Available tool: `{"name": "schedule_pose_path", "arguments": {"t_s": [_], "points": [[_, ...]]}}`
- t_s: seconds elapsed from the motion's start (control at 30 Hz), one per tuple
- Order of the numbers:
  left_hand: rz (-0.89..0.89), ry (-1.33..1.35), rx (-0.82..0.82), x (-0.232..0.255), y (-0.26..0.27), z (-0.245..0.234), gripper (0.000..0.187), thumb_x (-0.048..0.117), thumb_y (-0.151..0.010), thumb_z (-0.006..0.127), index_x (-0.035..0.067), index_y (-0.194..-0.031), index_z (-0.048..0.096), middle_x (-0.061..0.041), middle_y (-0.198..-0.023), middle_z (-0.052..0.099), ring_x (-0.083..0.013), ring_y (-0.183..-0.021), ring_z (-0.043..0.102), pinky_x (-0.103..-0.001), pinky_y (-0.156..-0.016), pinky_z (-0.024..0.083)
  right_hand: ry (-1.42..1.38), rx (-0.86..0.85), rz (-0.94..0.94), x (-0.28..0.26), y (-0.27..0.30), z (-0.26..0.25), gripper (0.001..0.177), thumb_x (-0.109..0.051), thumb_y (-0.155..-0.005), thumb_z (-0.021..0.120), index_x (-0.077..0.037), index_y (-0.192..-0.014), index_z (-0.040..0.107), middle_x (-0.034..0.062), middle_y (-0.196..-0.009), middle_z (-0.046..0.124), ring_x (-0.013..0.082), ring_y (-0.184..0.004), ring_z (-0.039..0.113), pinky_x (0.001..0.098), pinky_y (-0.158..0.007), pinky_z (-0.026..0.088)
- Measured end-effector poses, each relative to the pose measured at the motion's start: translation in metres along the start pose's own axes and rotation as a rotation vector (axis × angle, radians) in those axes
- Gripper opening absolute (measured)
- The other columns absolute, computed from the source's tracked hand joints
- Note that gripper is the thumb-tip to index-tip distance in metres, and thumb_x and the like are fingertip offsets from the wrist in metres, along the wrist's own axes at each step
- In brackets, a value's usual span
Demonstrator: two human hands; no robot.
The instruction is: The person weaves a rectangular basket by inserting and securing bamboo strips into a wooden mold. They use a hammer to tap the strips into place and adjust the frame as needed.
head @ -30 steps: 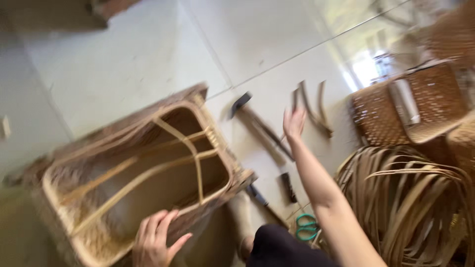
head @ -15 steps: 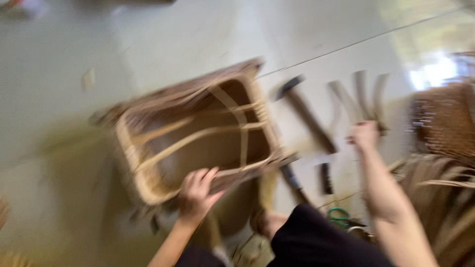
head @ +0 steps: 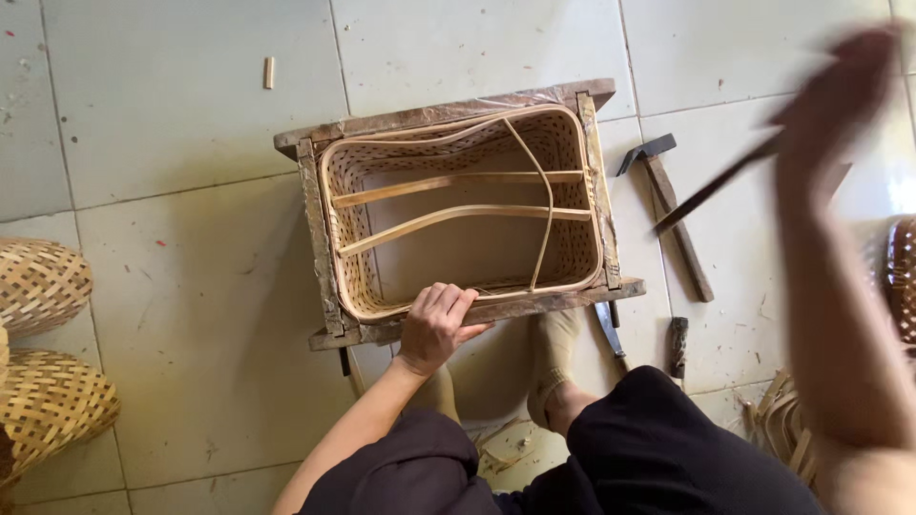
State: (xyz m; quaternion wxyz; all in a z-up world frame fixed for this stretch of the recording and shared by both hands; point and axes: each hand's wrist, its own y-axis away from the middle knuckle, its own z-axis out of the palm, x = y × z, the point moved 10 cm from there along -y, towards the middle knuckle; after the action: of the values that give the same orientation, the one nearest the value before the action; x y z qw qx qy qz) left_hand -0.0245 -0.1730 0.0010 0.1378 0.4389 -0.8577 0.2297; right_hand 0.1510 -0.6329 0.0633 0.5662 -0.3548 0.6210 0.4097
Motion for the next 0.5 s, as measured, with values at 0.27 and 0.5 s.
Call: {"name": "schedule_pose_path", "arguments": {"t_s": [0.27, 0.5], "points": [[0.021, -0.003, 0.028, 0.003, -0.005, -0.008, 0.053, 0.048, -0.078, 0.078, 0.004, -0.105, 0.067, -0.008, -0.093, 0.06, -0.0261, -0.092, 0.06, -0.041, -0.086, 0.052, 0.35, -0.356, -0.109, 0.079, 0.074, 0.302, 0.028, -0.028, -0.112, 0.032, -0.006, -0.109, 0.05, 0.0042, -0.074, 0.062, 0.0111, -0.047, 0.048, 0.0327, -0.037, 0.04], [0.007, -0.014, 0.004, -0.006, 0.002, 0.004, 0.056, 0.053, -0.083, 0.073, 0.001, -0.103, 0.07, -0.009, -0.09, 0.059, -0.0265, -0.089, 0.059, -0.04, -0.084, 0.052, 0.483, -0.332, -0.105, 0.134, 0.071, 0.31, 0.026, -0.027, -0.113, 0.039, -0.003, -0.109, 0.049, 0.0118, -0.068, 0.063, 0.0182, -0.051, 0.054, 0.0377, -0.044, 0.043]]}}
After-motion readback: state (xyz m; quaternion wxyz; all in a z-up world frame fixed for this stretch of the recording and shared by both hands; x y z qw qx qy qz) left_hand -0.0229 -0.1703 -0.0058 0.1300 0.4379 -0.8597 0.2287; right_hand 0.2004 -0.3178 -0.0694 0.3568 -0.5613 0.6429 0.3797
